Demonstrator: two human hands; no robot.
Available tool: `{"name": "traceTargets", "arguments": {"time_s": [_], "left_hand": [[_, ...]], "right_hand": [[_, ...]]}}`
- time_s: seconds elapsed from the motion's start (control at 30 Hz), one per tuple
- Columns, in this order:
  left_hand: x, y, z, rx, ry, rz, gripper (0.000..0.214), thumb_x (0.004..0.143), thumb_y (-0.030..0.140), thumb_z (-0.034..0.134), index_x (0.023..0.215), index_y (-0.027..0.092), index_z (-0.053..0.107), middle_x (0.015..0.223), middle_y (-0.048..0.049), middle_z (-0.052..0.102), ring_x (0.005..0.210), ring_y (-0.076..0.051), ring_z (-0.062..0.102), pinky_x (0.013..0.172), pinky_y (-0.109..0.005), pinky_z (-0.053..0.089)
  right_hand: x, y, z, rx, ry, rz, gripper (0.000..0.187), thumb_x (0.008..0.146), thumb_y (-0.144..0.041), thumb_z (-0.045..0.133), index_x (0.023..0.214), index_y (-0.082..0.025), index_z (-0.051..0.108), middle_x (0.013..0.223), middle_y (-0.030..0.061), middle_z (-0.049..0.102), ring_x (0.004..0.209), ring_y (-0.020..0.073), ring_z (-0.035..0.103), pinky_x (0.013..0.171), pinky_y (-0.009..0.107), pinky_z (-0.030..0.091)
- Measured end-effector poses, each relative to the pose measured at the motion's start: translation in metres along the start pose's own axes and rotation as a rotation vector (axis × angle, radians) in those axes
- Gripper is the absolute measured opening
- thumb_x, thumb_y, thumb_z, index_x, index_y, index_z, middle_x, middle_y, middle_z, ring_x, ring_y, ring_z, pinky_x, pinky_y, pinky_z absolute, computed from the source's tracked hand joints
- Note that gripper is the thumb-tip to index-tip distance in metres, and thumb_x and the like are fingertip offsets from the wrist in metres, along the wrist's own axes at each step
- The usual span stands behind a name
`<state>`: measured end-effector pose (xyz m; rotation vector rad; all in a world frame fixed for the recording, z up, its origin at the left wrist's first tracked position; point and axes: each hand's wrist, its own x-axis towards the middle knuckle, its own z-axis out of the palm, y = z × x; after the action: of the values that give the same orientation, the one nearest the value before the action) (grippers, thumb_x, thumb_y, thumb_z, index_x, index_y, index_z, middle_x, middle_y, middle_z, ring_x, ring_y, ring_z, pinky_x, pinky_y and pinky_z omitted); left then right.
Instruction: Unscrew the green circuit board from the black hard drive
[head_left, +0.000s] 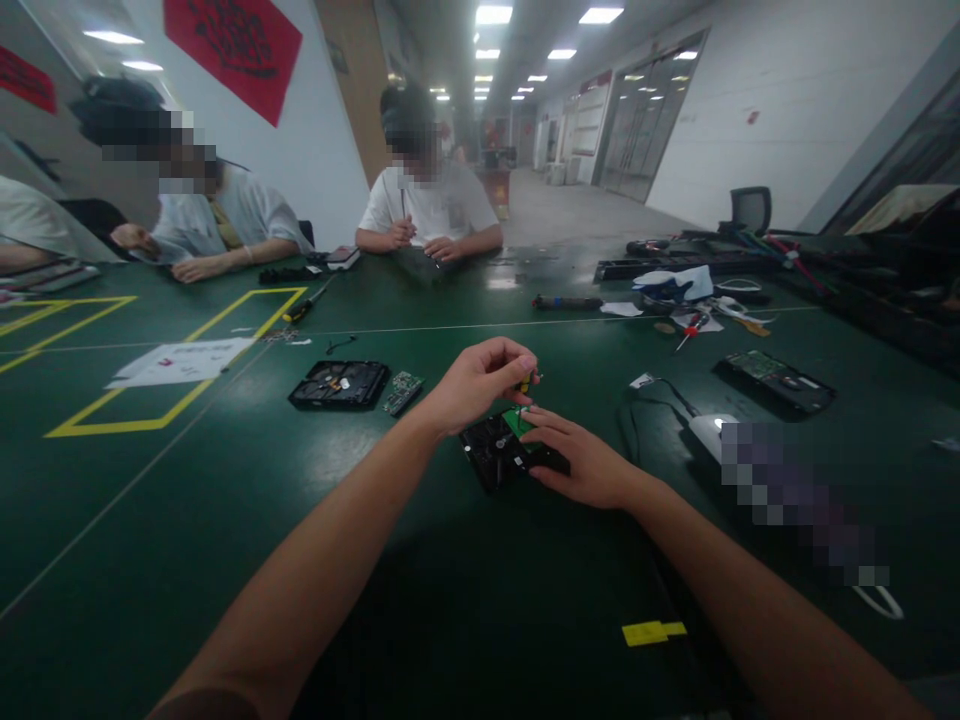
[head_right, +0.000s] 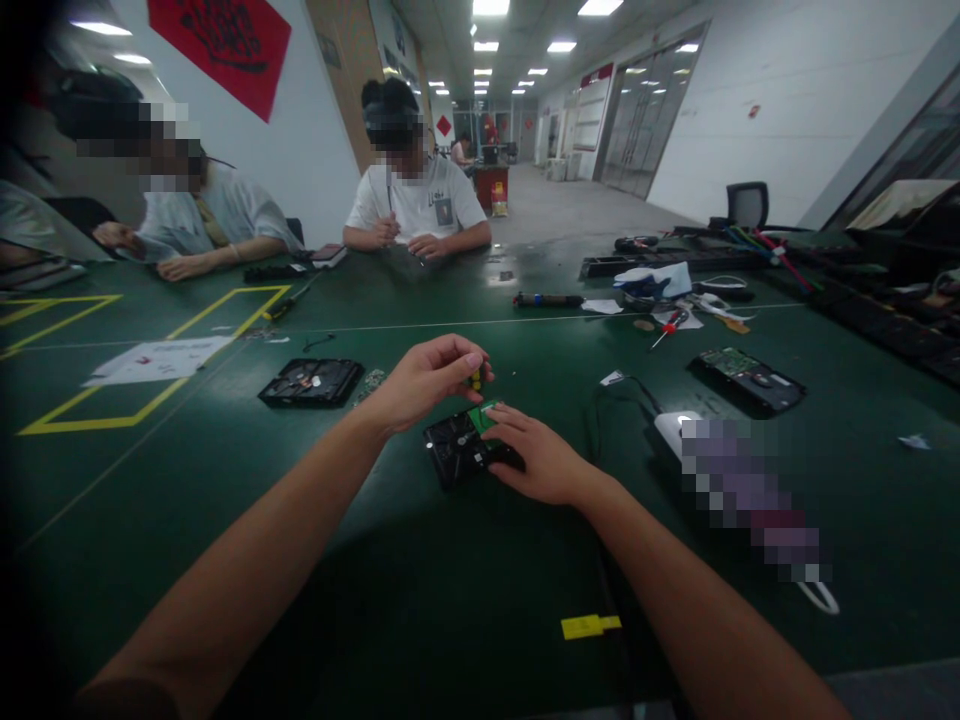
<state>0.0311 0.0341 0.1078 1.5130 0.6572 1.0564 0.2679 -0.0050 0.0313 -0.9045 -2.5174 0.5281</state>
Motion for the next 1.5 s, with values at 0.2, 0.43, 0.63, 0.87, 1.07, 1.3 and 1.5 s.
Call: {"name": "traceTargets", "arguments": {"time_s": [0.2,0.43,0.63,0.87,1.07,1.3,1.5], "left_hand": [[0.0002,-0.0018,0.0012,0.017,0.062,-0.008,0.033,0.089,0.039,0.081,0.097,0.014,0.061,0.096,-0.0094,0.073,0.084,-0.016,0.070,0.068,-0.027,0.062],[-0.0005,0.0022,-0.0011,0.000,0.007,0.004,0.025,0.096,0.037,0.072,0.108,0.016,0.064,0.097,-0.0074,0.073,0.091,-0.017,0.070,0.073,-0.028,0.062],[0.0009,0.0014,-0.0014,-0.049,0.027,-0.036,0.025,0.098,0.039,0.065,0.107,0.016,0.072,0.101,-0.0097,0.072,0.096,-0.020,0.070,0.073,-0.029,0.061],[0.0010,0.0000,-0.0015,-0.010,0.033,-0.021,0.027,0.097,0.042,0.069,0.101,0.016,0.071,0.101,-0.0090,0.070,0.092,-0.018,0.068,0.071,-0.029,0.063],[-0.0005,-0.0007,0.0005,0.068,0.106,0.003,0.034,0.089,0.044,0.080,0.092,0.015,0.064,0.092,-0.0059,0.070,0.078,-0.013,0.065,0.066,-0.026,0.061],[-0.0021,-0.0027,0.0013,0.117,0.127,-0.026,0.039,0.085,0.046,0.085,0.091,0.017,0.060,0.083,-0.0036,0.068,0.069,-0.012,0.063,0.061,-0.025,0.055],[-0.0018,-0.0002,-0.0010,0.138,0.108,-0.004,0.037,0.090,0.048,0.080,0.091,0.018,0.057,0.083,-0.0013,0.063,0.072,-0.012,0.060,0.063,-0.025,0.056]], "right_hand": [[0.0005,-0.0024,-0.0013,-0.007,0.000,0.000,0.042,0.095,-0.029,0.073,0.137,-0.028,0.067,0.165,0.0097,0.050,0.159,0.0330,0.037,0.128,0.061,0.035],[-0.0003,0.0035,0.0044,0.001,0.017,-0.030,0.042,0.095,-0.028,0.073,0.137,-0.028,0.066,0.165,0.0097,0.049,0.159,0.0322,0.037,0.128,0.060,0.036],[-0.0009,0.0030,0.0043,0.018,0.024,-0.025,0.043,0.094,-0.027,0.073,0.137,-0.029,0.066,0.165,0.0084,0.050,0.159,0.0319,0.037,0.128,0.060,0.035],[-0.0003,-0.0012,0.0007,0.024,0.018,-0.011,0.042,0.095,-0.028,0.073,0.136,-0.027,0.067,0.165,0.0100,0.050,0.158,0.0320,0.038,0.128,0.060,0.035],[0.0003,-0.0012,-0.0001,0.037,0.015,-0.006,0.042,0.095,-0.029,0.074,0.136,-0.029,0.067,0.166,0.0088,0.049,0.159,0.0324,0.037,0.129,0.061,0.034],[0.0009,-0.0038,-0.0013,0.030,0.002,0.015,0.042,0.094,-0.029,0.074,0.136,-0.028,0.068,0.166,0.0092,0.049,0.159,0.0331,0.036,0.128,0.062,0.035],[0.0002,0.0005,0.0022,0.031,0.007,-0.013,0.043,0.096,-0.029,0.073,0.138,-0.027,0.066,0.167,0.0094,0.048,0.160,0.0315,0.034,0.130,0.060,0.032]]}}
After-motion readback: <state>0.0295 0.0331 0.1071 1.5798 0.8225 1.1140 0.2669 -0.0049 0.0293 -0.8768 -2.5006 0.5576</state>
